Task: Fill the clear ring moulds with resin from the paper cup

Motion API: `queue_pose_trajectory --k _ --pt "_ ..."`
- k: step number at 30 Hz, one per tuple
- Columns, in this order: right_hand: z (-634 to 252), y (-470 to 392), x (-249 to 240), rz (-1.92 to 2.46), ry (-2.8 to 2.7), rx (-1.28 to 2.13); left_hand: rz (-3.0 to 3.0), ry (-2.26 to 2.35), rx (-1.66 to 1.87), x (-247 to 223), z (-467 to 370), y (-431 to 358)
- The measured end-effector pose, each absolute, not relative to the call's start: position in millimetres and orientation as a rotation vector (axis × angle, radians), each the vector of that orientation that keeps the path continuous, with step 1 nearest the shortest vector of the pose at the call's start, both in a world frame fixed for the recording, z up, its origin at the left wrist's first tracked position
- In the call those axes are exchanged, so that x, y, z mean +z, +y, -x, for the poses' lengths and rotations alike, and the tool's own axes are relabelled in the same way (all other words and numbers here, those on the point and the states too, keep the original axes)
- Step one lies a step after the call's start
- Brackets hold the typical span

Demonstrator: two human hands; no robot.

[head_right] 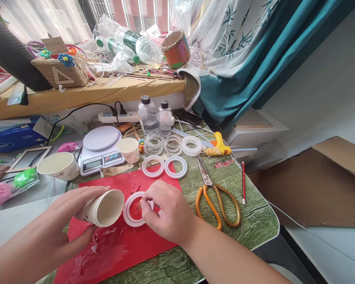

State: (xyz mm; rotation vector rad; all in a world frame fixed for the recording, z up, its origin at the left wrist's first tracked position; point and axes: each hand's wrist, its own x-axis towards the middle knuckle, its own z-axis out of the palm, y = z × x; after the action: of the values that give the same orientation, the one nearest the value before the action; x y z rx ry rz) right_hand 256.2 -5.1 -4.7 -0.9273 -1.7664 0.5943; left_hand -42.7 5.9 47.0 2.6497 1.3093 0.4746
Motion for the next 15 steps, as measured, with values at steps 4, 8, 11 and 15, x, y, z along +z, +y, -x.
queue_pose_trajectory --k 4,8,11,15 --pt "-256.0 -5.3 -4.8 0.944 -1.772 0.606 -2.659 1.298 0.488 47.1 42.8 5.5" --pt "-256.1 -4.9 -4.4 0.934 -1.772 0.614 -2.614 1.312 0.501 46.9 42.2 5.6" --pt "-256.1 -5.0 -4.3 0.931 -1.773 0.622 -2.611 1.316 0.506 47.1 41.9 6.0" --pt "-256.0 -5.3 -5.0 0.925 -1.775 0.619 -2.627 1.307 0.500 47.5 41.2 5.7"
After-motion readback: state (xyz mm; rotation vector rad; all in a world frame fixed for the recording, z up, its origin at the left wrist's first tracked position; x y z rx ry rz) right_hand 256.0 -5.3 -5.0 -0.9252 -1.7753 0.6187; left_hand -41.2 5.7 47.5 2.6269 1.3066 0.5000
